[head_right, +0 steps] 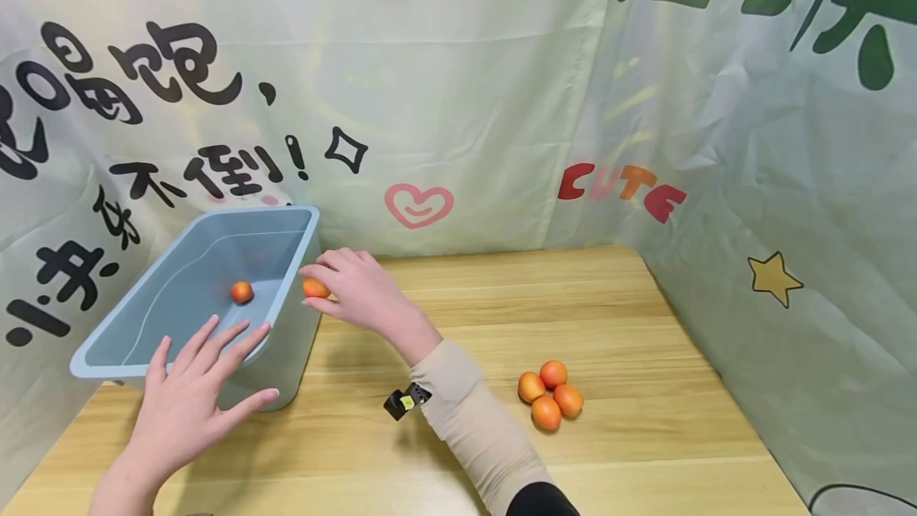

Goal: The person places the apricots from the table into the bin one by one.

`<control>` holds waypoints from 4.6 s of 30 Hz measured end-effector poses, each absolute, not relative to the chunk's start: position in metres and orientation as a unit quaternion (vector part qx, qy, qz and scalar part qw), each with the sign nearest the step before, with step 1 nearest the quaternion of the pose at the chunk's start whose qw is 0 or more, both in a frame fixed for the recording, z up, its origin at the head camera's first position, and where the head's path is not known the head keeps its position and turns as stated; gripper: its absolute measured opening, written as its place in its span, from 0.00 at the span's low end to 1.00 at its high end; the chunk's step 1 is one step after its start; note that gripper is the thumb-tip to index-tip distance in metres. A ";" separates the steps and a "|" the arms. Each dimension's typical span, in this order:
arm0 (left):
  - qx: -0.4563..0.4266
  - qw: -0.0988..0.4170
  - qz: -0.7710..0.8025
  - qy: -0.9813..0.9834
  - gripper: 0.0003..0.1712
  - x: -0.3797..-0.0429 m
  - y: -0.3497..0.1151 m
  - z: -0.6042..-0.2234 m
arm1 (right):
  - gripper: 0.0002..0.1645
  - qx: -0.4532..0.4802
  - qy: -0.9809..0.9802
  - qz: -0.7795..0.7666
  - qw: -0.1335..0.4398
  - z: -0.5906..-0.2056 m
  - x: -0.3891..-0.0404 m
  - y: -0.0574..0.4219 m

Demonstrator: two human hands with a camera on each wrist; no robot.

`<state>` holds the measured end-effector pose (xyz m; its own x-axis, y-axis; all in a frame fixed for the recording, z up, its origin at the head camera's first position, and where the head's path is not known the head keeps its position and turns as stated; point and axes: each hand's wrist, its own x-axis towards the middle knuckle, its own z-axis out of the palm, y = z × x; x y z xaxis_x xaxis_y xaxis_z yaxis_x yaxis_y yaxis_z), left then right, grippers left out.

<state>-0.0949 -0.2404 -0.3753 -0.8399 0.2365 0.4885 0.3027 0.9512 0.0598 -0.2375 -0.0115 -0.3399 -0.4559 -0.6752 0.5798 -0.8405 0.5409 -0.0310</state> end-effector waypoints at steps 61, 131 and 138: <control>-0.144 0.247 -0.068 -0.956 0.49 -0.094 -0.240 -0.374 | 0.29 0.457 -0.845 0.183 0.208 -0.351 -0.251 -0.070; -0.139 0.241 -0.081 -0.957 0.49 -0.094 -0.239 -0.374 | 0.25 0.398 -0.845 0.213 0.288 -0.397 -0.210 0.070; -0.139 0.241 -0.079 -0.957 0.48 -0.095 -0.240 -0.374 | 0.25 0.395 -0.848 0.196 0.295 -0.401 -0.207 0.084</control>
